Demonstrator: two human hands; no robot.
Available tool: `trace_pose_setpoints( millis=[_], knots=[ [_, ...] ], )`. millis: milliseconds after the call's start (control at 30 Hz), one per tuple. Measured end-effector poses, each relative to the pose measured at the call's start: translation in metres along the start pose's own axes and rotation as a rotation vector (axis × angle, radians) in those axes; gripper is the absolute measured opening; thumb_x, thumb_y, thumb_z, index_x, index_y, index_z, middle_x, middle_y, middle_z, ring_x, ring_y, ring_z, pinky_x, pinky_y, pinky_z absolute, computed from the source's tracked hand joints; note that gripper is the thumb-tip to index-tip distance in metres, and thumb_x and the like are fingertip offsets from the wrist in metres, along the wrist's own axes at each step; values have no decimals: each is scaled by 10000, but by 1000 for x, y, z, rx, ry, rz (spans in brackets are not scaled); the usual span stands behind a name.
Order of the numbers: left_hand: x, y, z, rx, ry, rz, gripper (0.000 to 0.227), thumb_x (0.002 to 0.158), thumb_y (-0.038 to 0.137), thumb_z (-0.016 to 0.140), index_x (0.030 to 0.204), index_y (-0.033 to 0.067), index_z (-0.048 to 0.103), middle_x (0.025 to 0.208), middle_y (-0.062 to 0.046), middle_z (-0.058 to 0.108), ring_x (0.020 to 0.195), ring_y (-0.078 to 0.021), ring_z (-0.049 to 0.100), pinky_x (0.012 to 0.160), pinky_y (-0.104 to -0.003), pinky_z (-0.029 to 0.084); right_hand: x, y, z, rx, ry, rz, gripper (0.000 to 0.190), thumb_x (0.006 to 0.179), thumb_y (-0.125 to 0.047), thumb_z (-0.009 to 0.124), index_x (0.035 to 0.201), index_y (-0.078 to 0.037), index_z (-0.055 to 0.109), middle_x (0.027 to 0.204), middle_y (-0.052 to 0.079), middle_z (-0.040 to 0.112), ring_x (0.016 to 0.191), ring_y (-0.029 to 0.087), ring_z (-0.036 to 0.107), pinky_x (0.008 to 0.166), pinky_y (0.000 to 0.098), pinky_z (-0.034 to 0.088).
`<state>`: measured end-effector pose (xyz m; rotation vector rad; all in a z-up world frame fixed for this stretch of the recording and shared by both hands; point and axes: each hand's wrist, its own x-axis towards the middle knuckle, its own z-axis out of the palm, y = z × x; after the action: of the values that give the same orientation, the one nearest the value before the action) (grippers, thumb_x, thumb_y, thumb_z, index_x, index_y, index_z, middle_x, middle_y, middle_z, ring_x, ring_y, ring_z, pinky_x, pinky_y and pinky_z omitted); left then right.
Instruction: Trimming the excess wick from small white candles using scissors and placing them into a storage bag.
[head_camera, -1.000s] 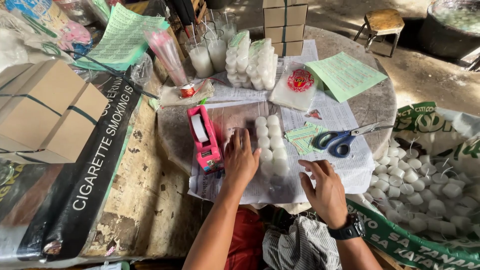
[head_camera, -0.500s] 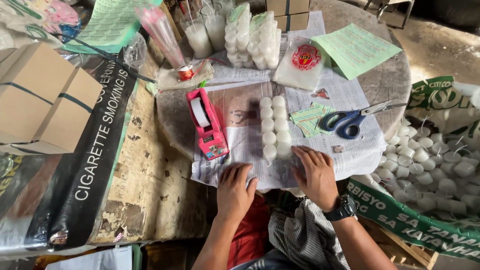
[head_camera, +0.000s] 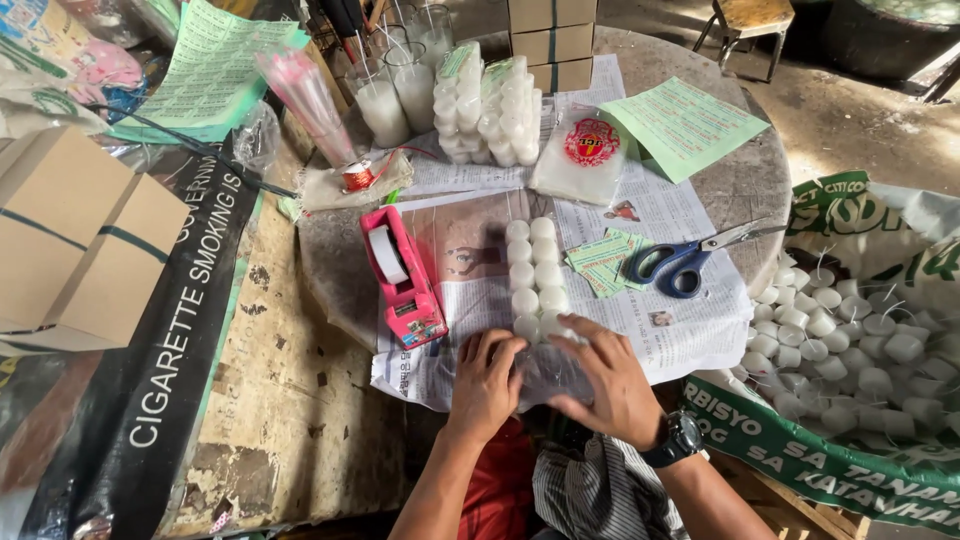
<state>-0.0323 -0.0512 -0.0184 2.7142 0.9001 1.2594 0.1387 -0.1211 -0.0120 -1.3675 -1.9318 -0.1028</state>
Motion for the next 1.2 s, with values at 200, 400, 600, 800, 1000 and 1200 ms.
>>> trace_pose_setpoints(
  millis=[200,400,600,800,1000,1200],
  knots=[
    [7,-15,9,-148,3,41,59,794,196,529,746,162,520,801,27,454,747,-184,519,708,-316,415,11,-7,8,-216,19,-81,720,537,-360,717,1168,-125,460,1076,53,503,1095,262,458,811,361,369],
    [20,-27,-1,-351,-168,-38,59,799,176,555,757,149,586,769,24,525,760,-197,558,664,-305,438,14,-9,24,-176,99,40,290,671,-200,612,949,-168,539,963,6,478,998,270,471,649,329,384],
    [11,-22,21,-224,96,-199,110,770,230,612,777,164,526,681,17,485,648,-192,570,590,-295,479,23,-11,31,-116,278,82,44,740,-131,572,771,-141,541,844,0,506,901,274,522,620,327,411],
    [-5,0,24,-16,155,-12,240,712,137,629,937,148,545,864,-13,512,760,-185,560,654,-307,457,26,-12,28,-104,262,117,80,717,-73,592,716,-103,517,799,26,524,825,291,536,657,340,435],
    [9,-3,22,-28,71,13,278,641,52,664,888,109,551,799,-24,469,730,-225,554,634,-335,462,24,-10,22,-27,223,104,45,738,-111,576,726,-118,533,798,23,532,828,288,531,666,341,429],
    [16,-13,20,-431,0,-173,56,758,103,611,762,56,582,745,-19,495,674,-176,536,534,-301,419,7,-15,-3,25,137,121,419,704,-201,633,1054,-54,456,1169,145,441,1041,278,476,821,393,412]
  ],
)
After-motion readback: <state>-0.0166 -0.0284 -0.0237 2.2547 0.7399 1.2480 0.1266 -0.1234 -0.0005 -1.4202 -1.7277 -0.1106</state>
